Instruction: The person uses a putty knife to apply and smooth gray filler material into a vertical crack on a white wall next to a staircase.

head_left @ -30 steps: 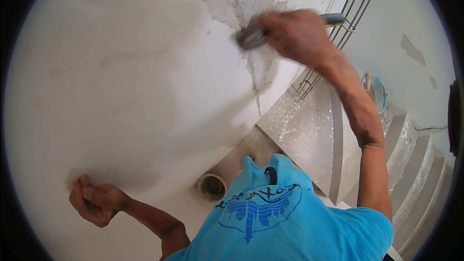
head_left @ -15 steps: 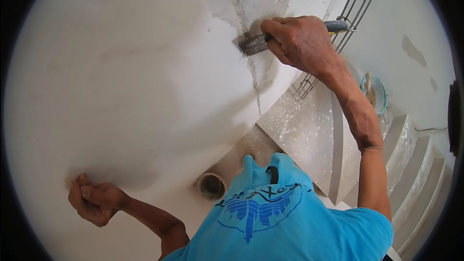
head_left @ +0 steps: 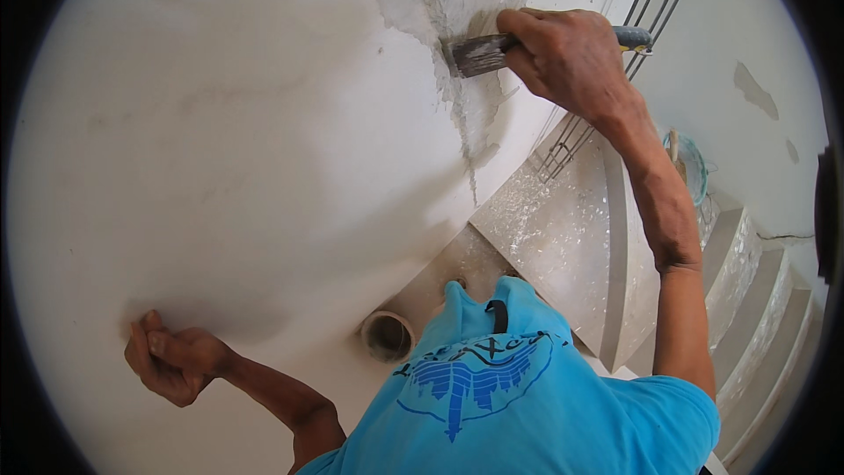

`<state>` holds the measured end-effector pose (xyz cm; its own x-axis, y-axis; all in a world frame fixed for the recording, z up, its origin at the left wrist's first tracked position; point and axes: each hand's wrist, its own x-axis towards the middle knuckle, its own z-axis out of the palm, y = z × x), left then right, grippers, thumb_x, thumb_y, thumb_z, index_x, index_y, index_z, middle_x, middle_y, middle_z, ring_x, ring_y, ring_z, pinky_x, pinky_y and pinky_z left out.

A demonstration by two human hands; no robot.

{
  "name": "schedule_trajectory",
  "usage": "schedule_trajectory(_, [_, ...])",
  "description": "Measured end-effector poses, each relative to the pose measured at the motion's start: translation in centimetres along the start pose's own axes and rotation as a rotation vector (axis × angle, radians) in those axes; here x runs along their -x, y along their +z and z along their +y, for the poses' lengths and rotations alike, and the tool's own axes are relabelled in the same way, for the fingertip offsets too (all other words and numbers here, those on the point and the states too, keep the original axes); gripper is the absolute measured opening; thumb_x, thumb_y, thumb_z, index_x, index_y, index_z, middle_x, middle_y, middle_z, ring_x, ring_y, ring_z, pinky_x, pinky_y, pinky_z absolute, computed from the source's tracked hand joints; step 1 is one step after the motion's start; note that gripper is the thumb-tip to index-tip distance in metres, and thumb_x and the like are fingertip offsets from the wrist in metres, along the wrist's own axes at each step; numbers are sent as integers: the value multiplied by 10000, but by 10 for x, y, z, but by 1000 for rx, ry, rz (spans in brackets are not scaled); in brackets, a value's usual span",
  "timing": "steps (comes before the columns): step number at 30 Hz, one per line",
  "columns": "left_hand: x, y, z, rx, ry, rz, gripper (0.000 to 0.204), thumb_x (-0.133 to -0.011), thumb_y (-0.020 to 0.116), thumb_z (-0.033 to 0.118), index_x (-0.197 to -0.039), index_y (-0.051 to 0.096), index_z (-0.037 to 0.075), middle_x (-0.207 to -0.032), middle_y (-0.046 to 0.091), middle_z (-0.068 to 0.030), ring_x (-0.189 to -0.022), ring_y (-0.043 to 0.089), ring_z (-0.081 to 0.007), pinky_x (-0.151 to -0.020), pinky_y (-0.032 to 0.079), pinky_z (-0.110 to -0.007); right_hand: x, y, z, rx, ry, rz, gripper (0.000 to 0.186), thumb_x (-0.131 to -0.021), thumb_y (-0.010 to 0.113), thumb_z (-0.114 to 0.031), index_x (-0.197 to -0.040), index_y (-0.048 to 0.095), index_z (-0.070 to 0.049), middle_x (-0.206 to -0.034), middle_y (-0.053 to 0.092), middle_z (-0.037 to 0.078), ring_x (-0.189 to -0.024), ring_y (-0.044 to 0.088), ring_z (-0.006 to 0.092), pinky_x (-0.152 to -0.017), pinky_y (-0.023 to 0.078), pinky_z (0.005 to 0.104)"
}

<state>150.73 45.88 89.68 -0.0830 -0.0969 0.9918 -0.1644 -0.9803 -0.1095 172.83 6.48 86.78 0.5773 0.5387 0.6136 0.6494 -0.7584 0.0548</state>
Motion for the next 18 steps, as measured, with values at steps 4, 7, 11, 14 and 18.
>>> schedule_trajectory(4, [1,1,-1,-71,4,-2,159,-908,560,-13,-955,647,-138,-715,601,-144,-606,567,-191,-536,498,-281,0,24,-12,-60,-49,-66,107,-779,641,-82,-881,619,-101,-679,651,58,-569,637,214,-523,511,347])
schedule_trajectory(7, [0,-2,0,-12,-15,19,160,-908,559,-15,-955,647,-140,-717,600,-145,-604,566,-190,-534,502,-280,0,11,-8,-99,-96,71,118,-778,640,-83,-891,614,-101,-696,656,52,-575,638,215,-520,513,349])
schedule_trajectory(11, [1,1,0,-11,19,16,160,-908,556,-20,-959,647,-141,-731,602,-150,-608,573,-193,-520,484,-271,2,10,-2,-38,-1,-37,129,-792,642,-98,-920,629,-106,-729,669,31,-619,657,221,-527,521,352])
schedule_trajectory(14, [1,1,-3,9,22,13,158,-906,555,-23,-959,647,-140,-736,607,-152,-606,572,-191,-505,467,-262,9,38,-5,8,-124,-23,122,-828,625,-143,-941,670,-140,-662,663,0,-538,647,184,-457,494,314])
schedule_trajectory(18, [2,-3,-3,-7,10,22,152,-901,555,-30,-949,647,-141,-739,612,-153,-601,568,-189,-500,461,-259,3,11,-5,-35,-23,-95,102,-799,641,-99,-900,640,-111,-708,652,33,-626,658,217,-514,509,331])
